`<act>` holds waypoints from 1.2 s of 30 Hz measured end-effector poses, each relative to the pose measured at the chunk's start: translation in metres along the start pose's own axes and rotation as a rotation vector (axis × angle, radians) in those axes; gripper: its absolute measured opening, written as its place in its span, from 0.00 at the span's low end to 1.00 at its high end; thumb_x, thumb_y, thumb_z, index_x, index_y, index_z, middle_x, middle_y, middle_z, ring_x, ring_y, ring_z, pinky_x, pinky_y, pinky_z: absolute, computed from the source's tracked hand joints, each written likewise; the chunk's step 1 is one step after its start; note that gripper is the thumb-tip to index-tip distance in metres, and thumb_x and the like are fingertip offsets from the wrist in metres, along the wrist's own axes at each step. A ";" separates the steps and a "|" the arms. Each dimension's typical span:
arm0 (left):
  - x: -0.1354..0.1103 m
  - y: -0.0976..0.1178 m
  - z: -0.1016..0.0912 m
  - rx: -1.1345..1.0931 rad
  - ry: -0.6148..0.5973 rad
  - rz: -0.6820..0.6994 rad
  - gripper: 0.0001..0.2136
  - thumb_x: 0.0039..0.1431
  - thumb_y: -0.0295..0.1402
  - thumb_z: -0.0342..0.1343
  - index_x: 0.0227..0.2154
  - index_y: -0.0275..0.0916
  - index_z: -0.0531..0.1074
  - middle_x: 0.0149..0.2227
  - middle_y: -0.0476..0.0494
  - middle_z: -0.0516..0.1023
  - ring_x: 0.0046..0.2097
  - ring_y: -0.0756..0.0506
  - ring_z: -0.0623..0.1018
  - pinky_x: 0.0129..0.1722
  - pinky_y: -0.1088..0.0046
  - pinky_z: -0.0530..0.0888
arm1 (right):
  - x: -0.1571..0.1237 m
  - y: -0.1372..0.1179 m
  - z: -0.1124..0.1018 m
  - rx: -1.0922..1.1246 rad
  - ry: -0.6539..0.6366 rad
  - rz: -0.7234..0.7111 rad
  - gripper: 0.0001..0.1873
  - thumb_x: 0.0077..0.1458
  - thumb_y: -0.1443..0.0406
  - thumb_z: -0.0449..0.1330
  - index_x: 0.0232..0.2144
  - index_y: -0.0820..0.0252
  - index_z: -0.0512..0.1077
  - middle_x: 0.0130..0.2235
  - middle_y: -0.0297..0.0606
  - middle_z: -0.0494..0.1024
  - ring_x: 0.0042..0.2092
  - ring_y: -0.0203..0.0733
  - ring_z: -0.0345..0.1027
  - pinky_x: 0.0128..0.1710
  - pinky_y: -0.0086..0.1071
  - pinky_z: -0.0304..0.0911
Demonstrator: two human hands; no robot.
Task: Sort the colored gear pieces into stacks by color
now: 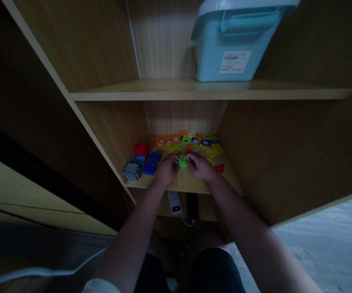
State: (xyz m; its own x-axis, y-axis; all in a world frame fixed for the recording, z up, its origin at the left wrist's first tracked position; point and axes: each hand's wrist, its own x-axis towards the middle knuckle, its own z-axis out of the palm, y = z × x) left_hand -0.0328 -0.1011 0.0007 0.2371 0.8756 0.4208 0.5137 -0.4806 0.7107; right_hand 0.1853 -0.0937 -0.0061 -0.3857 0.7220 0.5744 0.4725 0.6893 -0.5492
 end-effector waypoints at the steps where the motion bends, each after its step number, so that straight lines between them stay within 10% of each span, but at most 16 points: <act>1: 0.000 0.000 0.000 0.000 -0.001 0.002 0.15 0.58 0.18 0.61 0.45 0.41 0.72 0.39 0.47 0.82 0.43 0.45 0.83 0.47 0.68 0.78 | 0.000 -0.001 0.000 -0.006 -0.003 -0.002 0.11 0.67 0.67 0.58 0.50 0.49 0.73 0.59 0.41 0.81 0.61 0.48 0.75 0.64 0.48 0.69; 36: 0.001 -0.001 -0.001 0.009 0.012 -0.014 0.15 0.58 0.19 0.62 0.45 0.42 0.72 0.40 0.46 0.82 0.44 0.45 0.83 0.48 0.67 0.79 | 0.002 0.000 -0.002 -0.141 0.015 -0.008 0.15 0.60 0.67 0.65 0.49 0.51 0.72 0.49 0.42 0.79 0.53 0.52 0.74 0.57 0.48 0.70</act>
State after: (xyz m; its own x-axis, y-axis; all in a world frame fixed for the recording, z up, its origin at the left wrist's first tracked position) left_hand -0.0335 -0.0998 0.0012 0.2198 0.8815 0.4179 0.5243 -0.4680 0.7114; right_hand 0.1859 -0.0929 -0.0039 -0.3783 0.7150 0.5879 0.5769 0.6788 -0.4543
